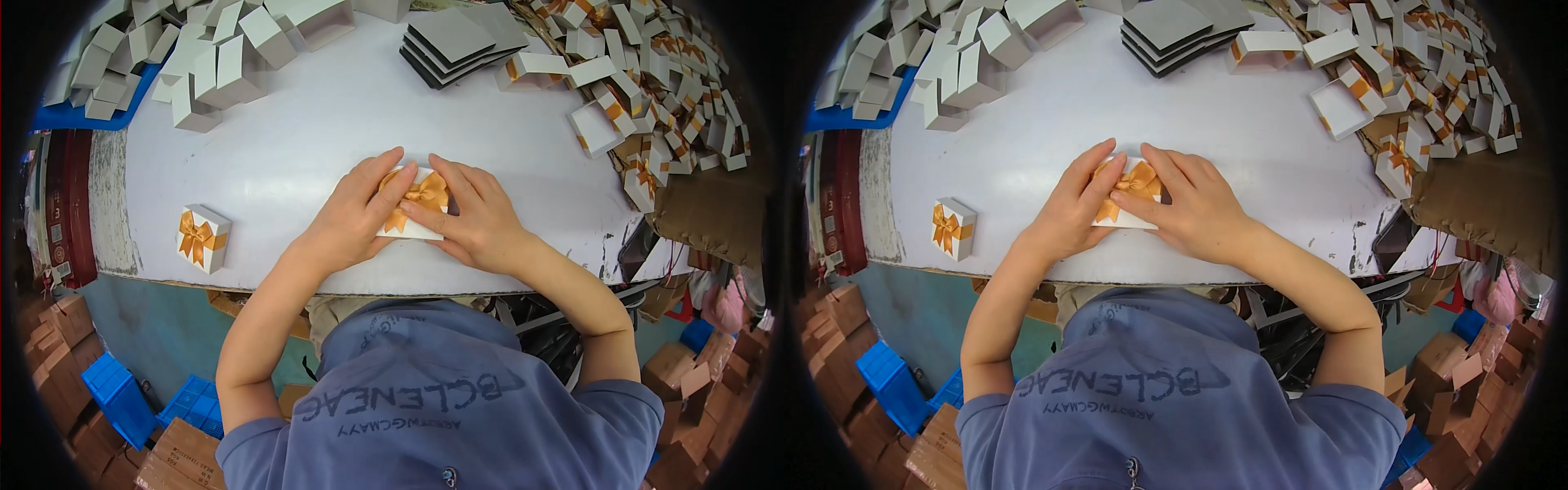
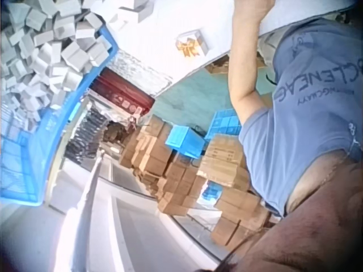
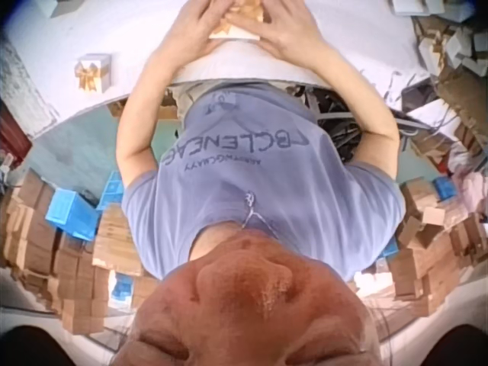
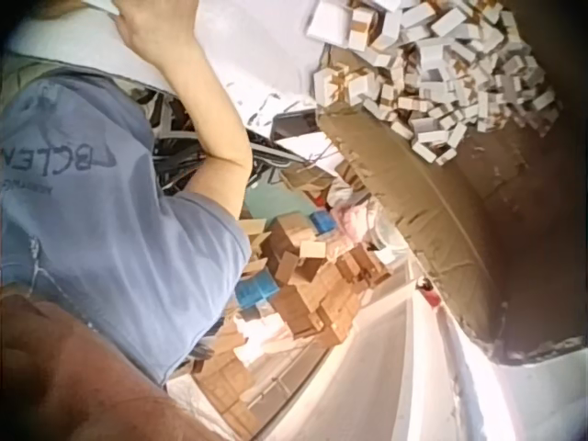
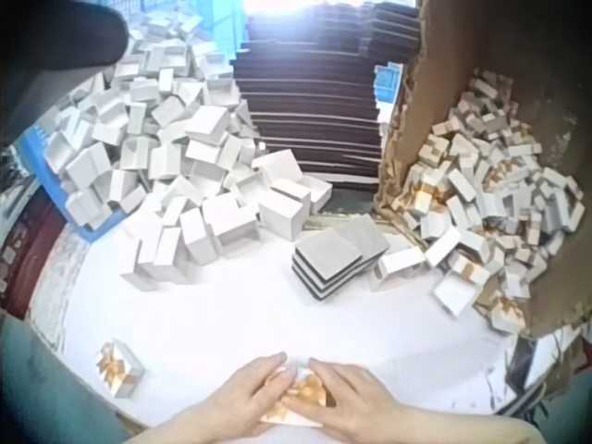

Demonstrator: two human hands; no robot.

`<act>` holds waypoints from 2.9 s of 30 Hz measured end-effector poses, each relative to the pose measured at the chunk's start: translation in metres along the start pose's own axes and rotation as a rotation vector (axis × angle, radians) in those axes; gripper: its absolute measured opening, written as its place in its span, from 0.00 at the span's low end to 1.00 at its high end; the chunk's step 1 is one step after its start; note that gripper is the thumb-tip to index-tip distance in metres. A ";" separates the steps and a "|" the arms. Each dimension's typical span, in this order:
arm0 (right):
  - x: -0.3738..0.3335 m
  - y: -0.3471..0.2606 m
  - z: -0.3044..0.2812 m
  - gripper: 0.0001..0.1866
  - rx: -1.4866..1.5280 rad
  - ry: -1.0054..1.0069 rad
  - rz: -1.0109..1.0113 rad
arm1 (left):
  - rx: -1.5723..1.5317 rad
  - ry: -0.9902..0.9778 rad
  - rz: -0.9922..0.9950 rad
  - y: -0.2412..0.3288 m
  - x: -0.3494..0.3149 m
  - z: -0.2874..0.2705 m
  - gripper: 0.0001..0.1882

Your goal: Assembling small gift boxes by inserting foam pads and closing them with decorative bowed lids.

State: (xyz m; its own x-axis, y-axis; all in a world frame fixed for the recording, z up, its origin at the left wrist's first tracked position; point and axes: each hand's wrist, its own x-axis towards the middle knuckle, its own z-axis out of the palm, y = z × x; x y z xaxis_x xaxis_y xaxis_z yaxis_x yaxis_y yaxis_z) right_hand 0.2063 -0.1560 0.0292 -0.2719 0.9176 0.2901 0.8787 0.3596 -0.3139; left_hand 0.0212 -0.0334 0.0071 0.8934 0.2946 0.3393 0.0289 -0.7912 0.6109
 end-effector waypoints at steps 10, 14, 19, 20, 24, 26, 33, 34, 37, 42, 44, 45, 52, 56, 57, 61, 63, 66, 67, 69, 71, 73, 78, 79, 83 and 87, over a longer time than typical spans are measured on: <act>0.056 0.075 -0.059 0.27 -0.016 0.123 0.039 | 0.574 -0.223 -0.516 0.028 -0.040 -0.080 0.42; 0.068 0.113 -0.046 0.22 -0.119 0.159 0.154 | 0.574 0.069 -0.417 0.012 0.001 -0.113 0.35; 0.082 0.114 -0.032 0.13 -0.200 0.258 0.108 | 1.067 0.014 -0.453 -0.090 0.026 -0.130 0.20; 0.085 0.117 -0.031 0.13 -0.205 0.258 0.112 | 0.990 0.062 -0.456 -0.091 0.027 -0.133 0.16; 0.089 0.126 -0.026 0.09 -0.176 0.420 0.132 | 0.450 0.193 -0.331 -0.054 0.012 -0.097 0.06; 0.088 0.121 -0.030 0.07 -0.147 0.534 0.115 | 0.467 0.049 -0.151 -0.018 0.008 -0.060 0.07; 0.026 0.016 -0.015 0.14 -0.179 0.299 -0.252 | -0.209 0.235 -0.405 0.003 0.001 0.006 0.49; 0.019 0.013 -0.008 0.15 -0.120 0.204 -0.226 | -0.154 0.214 -0.273 0.001 0.002 0.012 0.57; 0.008 0.006 -0.004 0.13 -0.005 0.033 -0.173 | -0.059 0.104 -0.063 0.004 0.007 0.018 0.52; 0.024 0.092 -0.061 0.14 -0.295 0.422 0.151 | 0.282 -0.033 0.021 0.002 -0.006 -0.009 0.29; 0.020 0.127 -0.071 0.16 -0.498 0.451 0.243 | 0.318 -0.131 0.021 0.007 -0.005 -0.021 0.27; 0.013 0.140 -0.068 0.18 -0.567 0.335 0.273 | 0.366 -0.224 0.012 0.010 -0.004 -0.027 0.25; -0.029 0.047 -0.046 0.21 -0.229 0.155 0.209 | 0.230 -0.152 -0.086 0.008 -0.015 -0.022 0.28; -0.039 0.052 -0.030 0.26 0.120 0.001 0.242 | -0.063 0.116 -0.036 0.000 -0.016 0.002 0.43; -0.037 0.057 -0.029 0.30 0.227 0.049 0.275 | -0.104 0.181 0.004 -0.002 -0.013 0.008 0.48; -0.009 0.036 -0.026 0.35 0.414 0.108 0.192 | -0.237 0.217 0.072 -0.005 -0.001 0.029 0.54; 0.001 0.023 -0.020 0.35 0.304 0.075 0.106 | -0.411 0.290 0.070 -0.001 0.010 0.035 0.51; -0.007 0.016 -0.022 0.37 0.166 0.010 0.038 | -0.002 -0.027 0.012 0.010 0.018 0.012 0.47; -0.012 0.017 -0.020 0.38 0.127 0.002 0.037 | 0.051 -0.030 -0.002 0.013 0.019 0.012 0.43; -0.017 0.018 -0.013 0.38 0.086 -0.005 0.036 | 0.133 -0.074 -0.036 0.019 0.022 0.006 0.43; -0.017 0.020 -0.008 0.37 0.117 -0.007 0.031 | 0.220 -0.115 -0.071 0.023 0.022 0.003 0.42; -0.008 0.021 -0.014 0.36 0.114 -0.056 -0.017 | 0.297 -0.082 -0.071 0.025 0.019 0.001 0.44; 0.034 0.070 -0.057 0.29 0.083 0.024 -0.091 | 0.586 -0.275 -0.508 0.037 -0.031 -0.058 0.44; 0.043 0.090 -0.060 0.26 -0.068 0.118 -0.056 | 0.672 -0.301 -0.601 0.038 -0.035 -0.078 0.43; 0.061 0.129 -0.048 0.26 -0.140 0.051 0.072 | 0.521 -0.006 -0.480 0.031 0.014 -0.111 0.37; 0.076 0.122 -0.044 0.26 -0.124 0.009 0.133 | 0.776 0.185 -0.275 -0.061 0.062 -0.108 0.26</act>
State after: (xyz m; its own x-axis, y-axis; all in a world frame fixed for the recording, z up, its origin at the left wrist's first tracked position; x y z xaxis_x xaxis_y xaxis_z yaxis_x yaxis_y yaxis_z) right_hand 0.3104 -0.0499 0.0522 -0.1470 0.9539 0.2615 0.9485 0.2109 -0.2362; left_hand 0.0265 0.0912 0.0686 0.7238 0.5599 0.4034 0.5946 -0.8026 0.0472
